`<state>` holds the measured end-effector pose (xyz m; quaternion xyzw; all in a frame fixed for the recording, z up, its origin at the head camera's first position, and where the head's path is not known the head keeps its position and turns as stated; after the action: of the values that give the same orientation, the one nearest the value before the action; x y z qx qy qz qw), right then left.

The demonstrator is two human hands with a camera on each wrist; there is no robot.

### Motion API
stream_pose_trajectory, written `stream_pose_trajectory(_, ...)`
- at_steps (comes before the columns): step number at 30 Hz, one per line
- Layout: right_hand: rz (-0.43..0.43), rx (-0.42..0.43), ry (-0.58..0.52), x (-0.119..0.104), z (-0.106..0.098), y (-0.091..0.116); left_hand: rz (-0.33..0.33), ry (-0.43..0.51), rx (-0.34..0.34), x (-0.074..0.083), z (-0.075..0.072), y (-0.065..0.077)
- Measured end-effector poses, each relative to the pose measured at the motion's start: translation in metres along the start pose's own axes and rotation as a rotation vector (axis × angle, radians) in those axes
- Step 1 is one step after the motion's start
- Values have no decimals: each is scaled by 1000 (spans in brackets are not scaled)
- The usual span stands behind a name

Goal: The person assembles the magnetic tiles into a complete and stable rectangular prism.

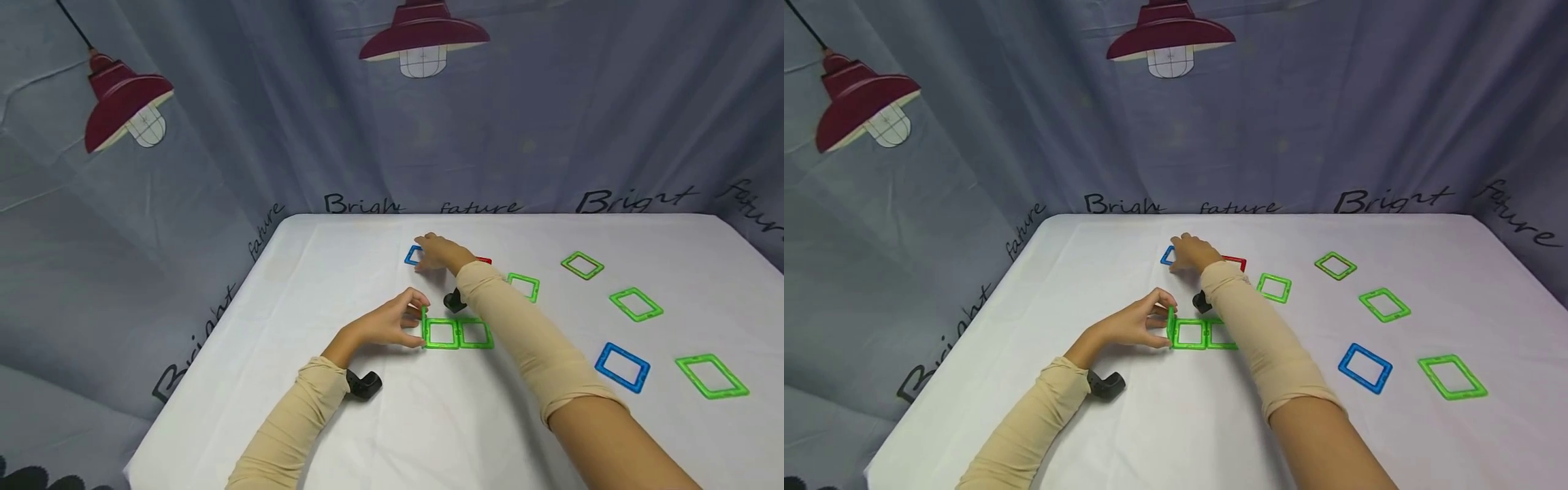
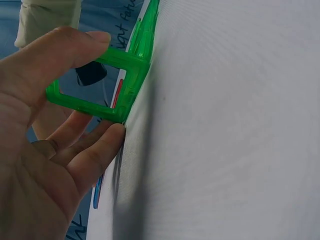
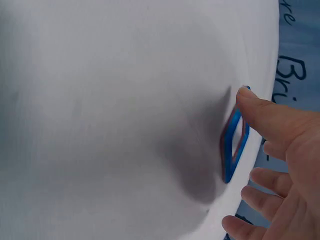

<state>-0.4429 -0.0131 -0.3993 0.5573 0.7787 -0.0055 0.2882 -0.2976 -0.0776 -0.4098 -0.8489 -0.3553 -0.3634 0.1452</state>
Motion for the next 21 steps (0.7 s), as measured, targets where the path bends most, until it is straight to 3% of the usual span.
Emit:
stream_pose_trajectory(15,-18,-28,46,0,7,0,7,-6,0,1,1,-2)
stream_pose_trajectory(21,-37,-20,132,-3,10,-2,-10,-4,6,-3,1,-1)
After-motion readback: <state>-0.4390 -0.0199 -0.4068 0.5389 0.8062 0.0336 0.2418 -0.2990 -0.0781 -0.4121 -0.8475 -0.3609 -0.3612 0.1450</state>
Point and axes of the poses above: each hand's wrist, its own y-axis away from the middle knuckle, its own z-axis out of the palm, x = y × z, the point moved 8 cm from there along -y, towards the middle knuckle, and after that the axes turned 14 degrees about -y, right-handed, at the moved point
